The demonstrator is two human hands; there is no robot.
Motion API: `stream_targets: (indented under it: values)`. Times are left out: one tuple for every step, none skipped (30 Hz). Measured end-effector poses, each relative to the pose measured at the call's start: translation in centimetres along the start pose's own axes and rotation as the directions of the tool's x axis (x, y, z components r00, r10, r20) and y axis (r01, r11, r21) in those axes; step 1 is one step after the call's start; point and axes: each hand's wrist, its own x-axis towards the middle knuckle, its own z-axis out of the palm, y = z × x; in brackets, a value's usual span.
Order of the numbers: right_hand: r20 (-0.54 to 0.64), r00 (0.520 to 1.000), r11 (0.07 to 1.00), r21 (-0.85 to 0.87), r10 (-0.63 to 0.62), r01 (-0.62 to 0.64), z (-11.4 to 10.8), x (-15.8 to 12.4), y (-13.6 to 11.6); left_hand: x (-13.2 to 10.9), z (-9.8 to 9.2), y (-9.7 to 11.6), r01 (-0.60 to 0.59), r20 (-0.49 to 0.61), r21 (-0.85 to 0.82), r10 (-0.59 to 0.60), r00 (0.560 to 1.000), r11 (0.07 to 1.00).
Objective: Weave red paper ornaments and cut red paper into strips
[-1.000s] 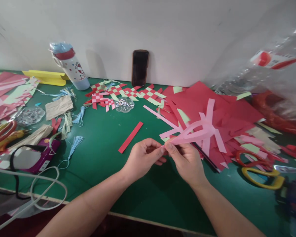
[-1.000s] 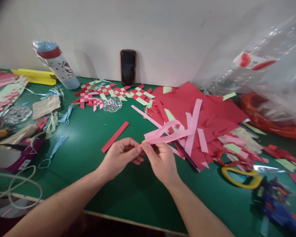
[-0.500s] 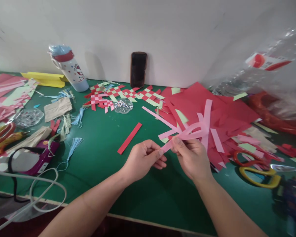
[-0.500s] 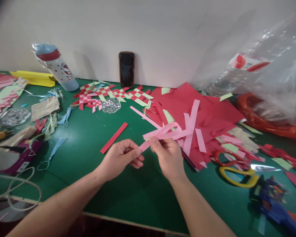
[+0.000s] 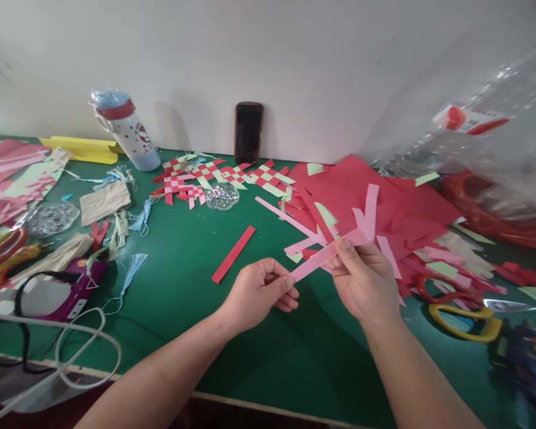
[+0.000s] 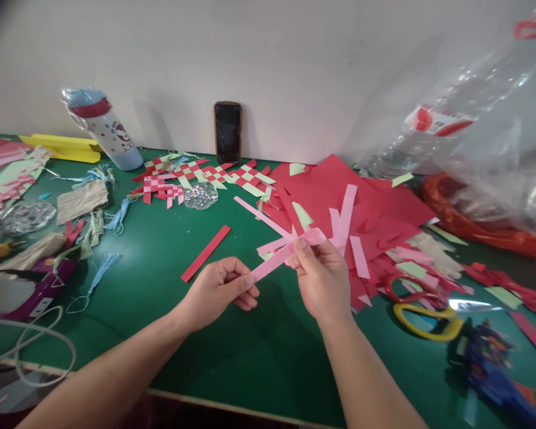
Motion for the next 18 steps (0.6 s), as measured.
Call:
stream_targets:
  values:
    - [0.038, 0.999, 1.0, -0.002, 0.015, -0.015, -0.1, 0.0, 0.1, 0.1, 0.0, 0.0, 0.001, -0.003, -0.008, -0.001, 1.0, 1.0]
    - [0.094, 0.995, 0.999, -0.018, 0.041, -0.039, -0.2, -0.1, 0.2, 0.1, 0.0, 0.0, 0.002, -0.004, -0.018, -0.002, 1.0, 1.0]
    - [0.159, 0.985, 0.997, -0.047, 0.075, -0.068, -0.3, -0.2, 0.3, 0.2, 0.0, -0.1, 0.003, -0.005, -0.029, -0.003, 1.0, 1.0]
    - [0.22, 0.969, 0.992, -0.084, 0.11, -0.094, -0.4, -0.3, 0.4, 0.2, 0.0, -0.1, 0.004, -0.005, -0.039, -0.005, 1.0, 0.999]
    - [0.272, 0.952, 0.986, -0.121, 0.141, -0.112, -0.4, -0.4, 0.5, 0.3, 0.0, -0.1, 0.005, -0.004, -0.047, -0.005, 1.0, 0.999]
    - [0.316, 0.934, 0.981, -0.154, 0.165, -0.121, -0.5, -0.6, 0.7, 0.3, 0.0, -0.1, 0.004, -0.003, -0.053, -0.005, 1.0, 0.999]
    - [0.346, 0.921, 0.976, -0.181, 0.176, -0.119, -0.6, -0.7, 0.9, 0.3, 0.0, -0.2, 0.004, 0.0, -0.056, -0.004, 1.0, 0.998]
    - [0.362, 0.915, 0.973, -0.201, 0.18, -0.112, -0.7, -0.8, 1.0, 0.3, -0.1, -0.2, 0.003, 0.002, -0.058, -0.003, 1.0, 0.998]
    - [0.364, 0.915, 0.971, -0.215, 0.176, -0.101, -0.7, -0.9, 1.2, 0.3, -0.1, -0.2, 0.002, 0.002, -0.058, -0.002, 1.0, 0.998]
    - [0.356, 0.919, 0.97, -0.225, 0.171, -0.093, -0.8, -1.0, 1.4, 0.3, -0.1, -0.3, 0.0, 0.004, -0.059, 0.0, 1.0, 0.998]
    - [0.339, 0.926, 0.969, -0.231, 0.166, -0.09, -0.8, -1.0, 1.5, 0.3, -0.1, -0.3, 0.0, 0.006, -0.056, 0.0, 1.0, 0.998]
    - [0.317, 0.934, 0.968, -0.235, 0.164, -0.09, -0.8, -1.0, 1.6, 0.3, -0.1, -0.3, -0.002, 0.005, -0.051, 0.002, 1.0, 0.999]
    - [0.296, 0.941, 0.967, -0.239, 0.162, -0.092, -0.9, -1.0, 1.7, 0.3, -0.1, -0.3, -0.004, 0.003, -0.043, 0.004, 1.0, 0.999]
    - [0.282, 0.946, 0.965, -0.244, 0.162, -0.093, -0.9, -0.9, 1.8, 0.3, -0.1, -0.3, -0.008, -0.001, -0.032, 0.008, 1.0, 0.999]
    - [0.271, 0.949, 0.964, -0.251, 0.162, -0.093, -0.9, -0.9, 1.9, 0.3, -0.1, -0.3, -0.011, -0.006, -0.02, 0.011, 1.0, 1.0]
    - [0.263, 0.951, 0.962, -0.257, 0.162, -0.093, -0.8, -0.9, 1.9, 0.3, 0.0, -0.3, -0.014, -0.012, -0.01, 0.014, 1.0, 1.0]
    - [0.257, 0.953, 0.961, -0.262, 0.161, -0.092, -0.8, -1.0, 1.9, 0.4, 0.0, -0.3, -0.016, -0.017, -0.002, 0.016, 1.0, 1.0]
    - [0.252, 0.954, 0.96, -0.266, 0.159, -0.09, -0.8, -1.0, 2.0, 0.4, 0.0, -0.3, -0.016, -0.019, 0.003, 0.016, 1.0, 1.0]
